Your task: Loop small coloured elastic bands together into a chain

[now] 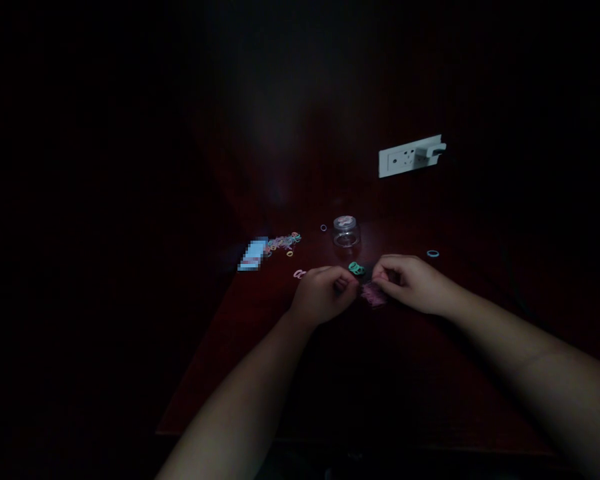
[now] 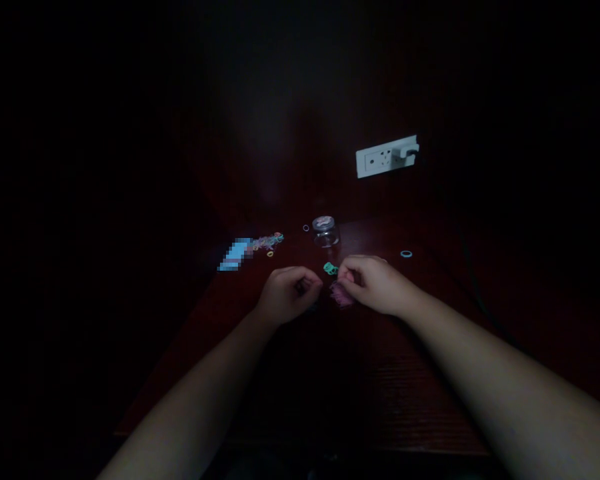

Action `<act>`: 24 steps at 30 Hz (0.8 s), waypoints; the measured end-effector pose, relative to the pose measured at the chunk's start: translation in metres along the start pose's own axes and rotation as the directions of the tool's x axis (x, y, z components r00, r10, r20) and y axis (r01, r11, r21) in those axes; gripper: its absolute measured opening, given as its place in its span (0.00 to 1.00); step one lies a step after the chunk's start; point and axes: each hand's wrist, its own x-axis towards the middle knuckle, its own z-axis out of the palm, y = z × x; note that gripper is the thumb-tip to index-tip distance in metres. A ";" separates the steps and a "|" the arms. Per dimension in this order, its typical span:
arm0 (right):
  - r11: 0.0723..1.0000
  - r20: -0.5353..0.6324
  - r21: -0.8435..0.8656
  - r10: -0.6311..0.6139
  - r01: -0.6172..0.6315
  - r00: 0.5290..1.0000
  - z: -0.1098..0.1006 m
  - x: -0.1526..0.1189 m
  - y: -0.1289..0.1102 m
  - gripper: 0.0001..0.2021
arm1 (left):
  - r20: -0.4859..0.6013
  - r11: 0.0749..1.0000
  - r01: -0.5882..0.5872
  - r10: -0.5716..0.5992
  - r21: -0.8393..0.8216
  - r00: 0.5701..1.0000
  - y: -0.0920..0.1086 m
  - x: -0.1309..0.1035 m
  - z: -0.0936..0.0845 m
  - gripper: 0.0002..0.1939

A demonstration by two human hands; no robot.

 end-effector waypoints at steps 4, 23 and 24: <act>0.997 0.037 -0.026 0.078 -0.077 0.996 0.003 0.000 0.008 0.06 | 0.003 1.000 0.025 -0.025 0.010 1.000 -0.003 0.000 -0.002 0.05; 0.983 0.077 -0.061 0.176 -0.172 0.981 0.004 0.001 0.010 0.06 | 0.017 0.998 0.065 -0.066 0.018 0.998 -0.008 0.000 -0.003 0.07; 0.982 0.068 -0.070 0.178 -0.173 0.982 0.003 0.002 0.010 0.07 | 0.011 0.996 0.083 -0.084 0.024 0.996 -0.013 0.001 -0.004 0.07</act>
